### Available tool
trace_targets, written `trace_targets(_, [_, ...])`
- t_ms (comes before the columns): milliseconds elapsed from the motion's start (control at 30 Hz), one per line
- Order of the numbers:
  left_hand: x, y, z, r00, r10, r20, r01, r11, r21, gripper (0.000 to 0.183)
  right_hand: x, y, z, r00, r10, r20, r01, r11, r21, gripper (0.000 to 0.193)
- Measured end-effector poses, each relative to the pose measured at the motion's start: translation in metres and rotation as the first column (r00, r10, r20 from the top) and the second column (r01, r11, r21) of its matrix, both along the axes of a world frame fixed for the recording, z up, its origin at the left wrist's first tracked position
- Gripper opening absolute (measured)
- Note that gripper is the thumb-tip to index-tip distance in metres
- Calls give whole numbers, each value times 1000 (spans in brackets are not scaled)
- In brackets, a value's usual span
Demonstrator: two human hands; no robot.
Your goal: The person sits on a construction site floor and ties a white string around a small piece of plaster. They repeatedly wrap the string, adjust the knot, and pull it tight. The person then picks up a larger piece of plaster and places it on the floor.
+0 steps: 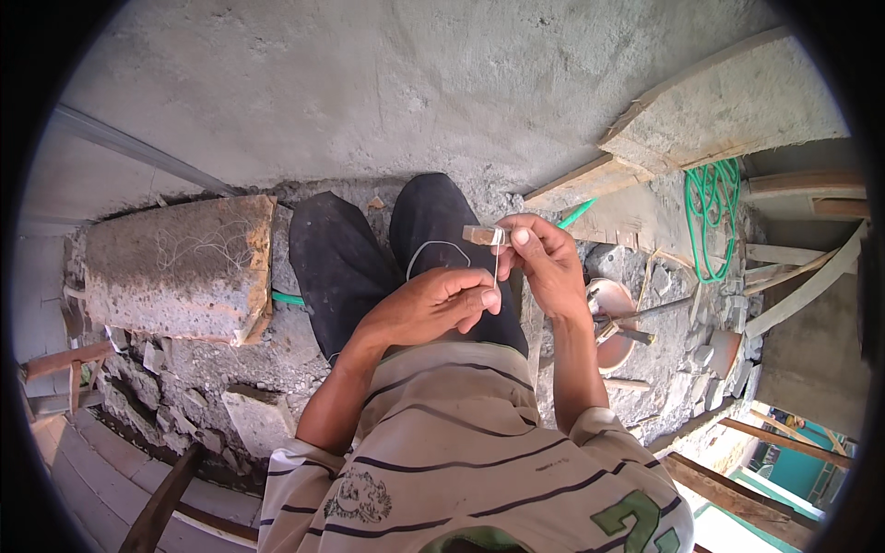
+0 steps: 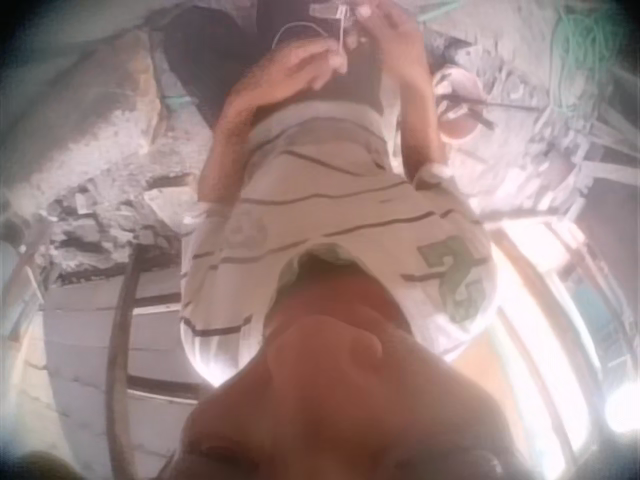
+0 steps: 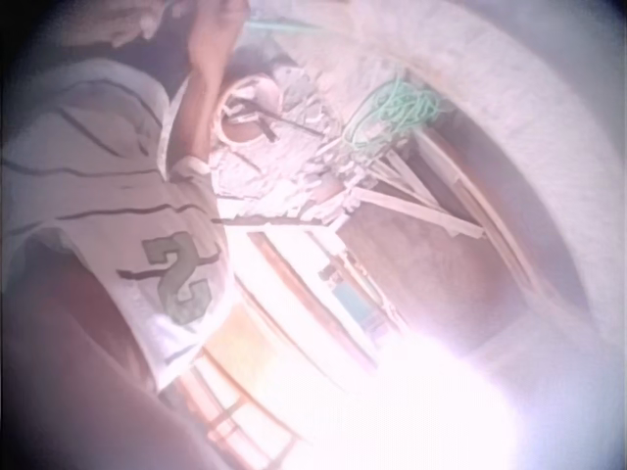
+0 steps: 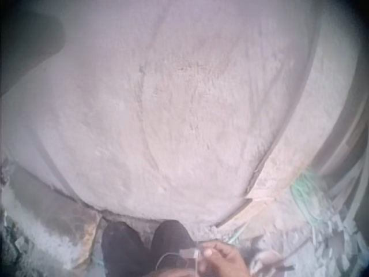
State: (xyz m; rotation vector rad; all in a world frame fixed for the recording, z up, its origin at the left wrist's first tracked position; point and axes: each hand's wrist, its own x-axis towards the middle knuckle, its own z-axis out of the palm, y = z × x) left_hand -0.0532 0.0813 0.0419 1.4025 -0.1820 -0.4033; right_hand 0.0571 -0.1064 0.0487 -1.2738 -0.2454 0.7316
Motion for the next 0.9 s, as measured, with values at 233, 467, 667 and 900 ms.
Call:
trace_targets(233, [0,28,24,988,130,89,-148,959,241,21,-2,-15,7,938,211,276,-109,933,-343,19])
trace_targets(467, [5,18,-33,989,138,55,-140,989,39,23,-3,2,20,974,188,128,-191,981,11,21])
trace_targets(667, [-9,13,26,924,162,347,-287,894,346,21,-1,0,1,882,176,438,30,905,-424,18])
trace_targets(900, [6,34,-22,947,262,-186,-251,965,78,24,0,-5,15,919,346,189,-306,928,-212,23])
